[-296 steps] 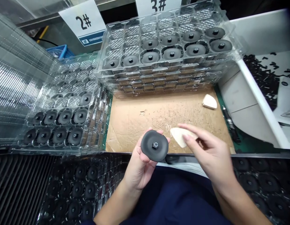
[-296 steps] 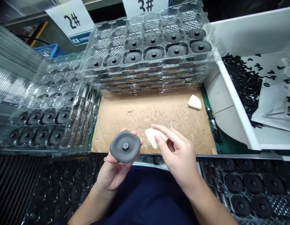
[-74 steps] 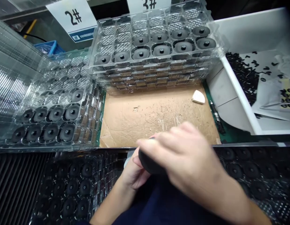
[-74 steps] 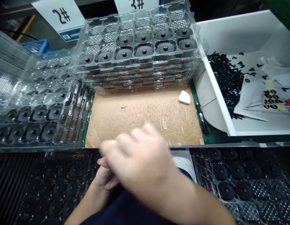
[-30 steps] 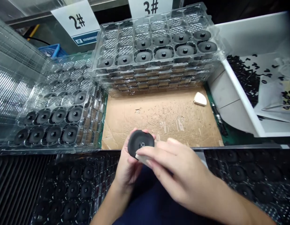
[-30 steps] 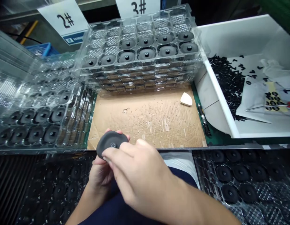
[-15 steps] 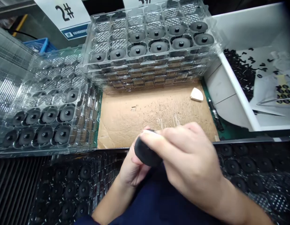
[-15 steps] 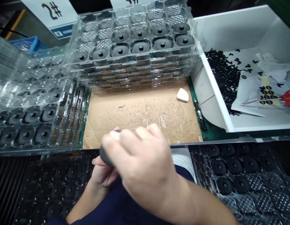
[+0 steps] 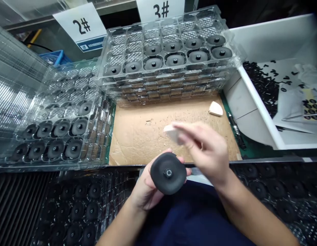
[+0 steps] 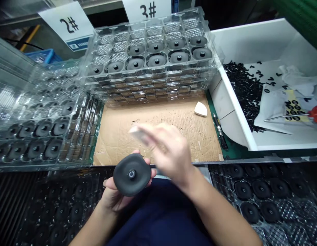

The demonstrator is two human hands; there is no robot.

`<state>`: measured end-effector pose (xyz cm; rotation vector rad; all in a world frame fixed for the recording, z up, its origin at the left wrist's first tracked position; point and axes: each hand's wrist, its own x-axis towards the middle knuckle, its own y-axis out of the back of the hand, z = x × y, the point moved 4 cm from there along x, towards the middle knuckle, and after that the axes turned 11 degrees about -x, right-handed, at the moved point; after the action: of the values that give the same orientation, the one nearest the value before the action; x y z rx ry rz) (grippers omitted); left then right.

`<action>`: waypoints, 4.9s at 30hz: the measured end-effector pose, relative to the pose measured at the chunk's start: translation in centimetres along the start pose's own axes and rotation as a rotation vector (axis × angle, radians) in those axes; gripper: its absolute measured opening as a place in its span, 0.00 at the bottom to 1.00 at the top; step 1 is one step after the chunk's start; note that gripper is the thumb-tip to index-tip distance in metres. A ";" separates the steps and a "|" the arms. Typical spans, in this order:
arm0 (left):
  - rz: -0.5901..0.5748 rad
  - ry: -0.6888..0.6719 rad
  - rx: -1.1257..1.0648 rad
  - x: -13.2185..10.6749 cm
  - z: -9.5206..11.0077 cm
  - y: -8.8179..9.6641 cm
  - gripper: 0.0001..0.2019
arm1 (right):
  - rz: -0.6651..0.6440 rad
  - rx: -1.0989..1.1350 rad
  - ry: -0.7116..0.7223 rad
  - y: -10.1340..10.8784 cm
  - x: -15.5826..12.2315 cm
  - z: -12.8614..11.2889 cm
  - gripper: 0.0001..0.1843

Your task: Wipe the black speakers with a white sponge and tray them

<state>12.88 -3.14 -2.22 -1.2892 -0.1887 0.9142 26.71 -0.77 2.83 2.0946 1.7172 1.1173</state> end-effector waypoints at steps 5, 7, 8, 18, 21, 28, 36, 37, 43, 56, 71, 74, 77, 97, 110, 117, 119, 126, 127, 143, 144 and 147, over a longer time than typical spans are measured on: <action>-0.087 -0.029 -0.151 -0.1 0.4 -0.9 0.25 | -0.113 -0.071 -0.346 -3.9 -2.3 9.8 0.13; -0.102 -0.024 -0.170 -0.1 0.4 -0.8 0.24 | -0.070 -0.094 -0.371 -4.6 -3.8 10.7 0.16; -0.118 -0.021 -0.179 -0.1 0.4 -0.7 0.24 | -0.048 -0.097 -0.382 -4.7 -4.5 10.5 0.18; -0.212 -0.163 -0.006 0.3 1.0 0.1 0.25 | -0.097 0.037 -0.329 -2.4 -5.8 6.3 0.12; -0.262 -0.603 0.563 0.1 2.8 0.3 0.37 | -0.109 0.054 -0.346 -2.5 -6.0 6.6 0.11; -0.276 -0.916 1.458 0.4 4.0 -0.2 0.57 | -0.066 0.172 -0.415 -1.0 -6.1 4.5 0.09; -0.214 -0.861 1.457 0.8 3.7 0.0 0.52 | -0.381 0.571 -0.547 -1.3 -4.2 2.6 0.07; -0.208 -0.832 1.429 0.8 3.6 0.1 0.52 | -0.440 0.594 -0.559 -1.4 -4.0 2.6 0.08; -0.212 -0.599 1.220 1.0 2.9 0.6 0.50 | -0.618 0.790 -0.620 -1.7 -3.3 2.7 0.06; -0.321 -0.458 1.181 1.3 2.7 -0.1 0.52 | -0.510 0.977 -0.645 -1.5 -5.2 2.5 0.07; -0.390 -0.643 1.290 1.5 2.0 -1.7 0.47 | -0.244 0.501 -0.427 2.1 -7.5 1.5 0.10; -0.391 -0.663 1.375 1.3 1.6 -2.1 0.47 | -0.310 0.603 -0.476 1.7 -7.6 1.6 0.10; -0.420 -0.687 1.391 1.2 1.2 -2.5 0.47 | -0.229 0.750 -0.538 1.9 -8.0 2.6 0.08; -0.436 -0.615 1.401 1.2 1.0 -2.1 0.47 | -0.352 0.402 -0.258 2.6 -6.8 1.2 0.12; -0.425 -0.542 1.319 1.9 1.5 -1.8 0.47 | -0.355 0.489 -0.338 2.5 -7.2 2.2 0.07; -0.434 -0.255 1.162 2.1 0.9 -1.0 0.51 | -0.469 0.576 -0.433 2.0 -6.2 2.4 0.06; -0.432 -0.219 1.166 2.1 0.9 -1.0 0.52 | -0.511 0.620 -0.477 1.7 -6.2 2.3 0.05; -0.411 -0.274 1.194 1.8 1.0 -1.2 0.51 | -0.445 0.778 -0.664 1.0 -7.2 2.9 0.04; -0.409 -0.289 1.190 1.8 1.0 -1.2 0.51 | -0.416 0.798 -0.678 1.0 -7.5 3.0 0.05; -0.293 -0.396 1.197 0.7 1.1 -0.6 0.43 | -0.055 0.027 0.019 3.0 -9.1 1.1 0.10; -0.273 -0.332 1.206 0.6 0.9 -0.4 0.40 | -0.033 -0.016 0.055 2.9 -9.1 0.9 0.10; -0.253 -0.047 1.249 0.5 -0.4 0.6 0.36 | -0.011 -0.046 -0.086 2.6 -9.5 1.9 0.22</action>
<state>13.17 -3.10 -3.06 -0.0774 0.1776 0.6297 29.61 -9.59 -0.86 2.0716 1.6459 1.0377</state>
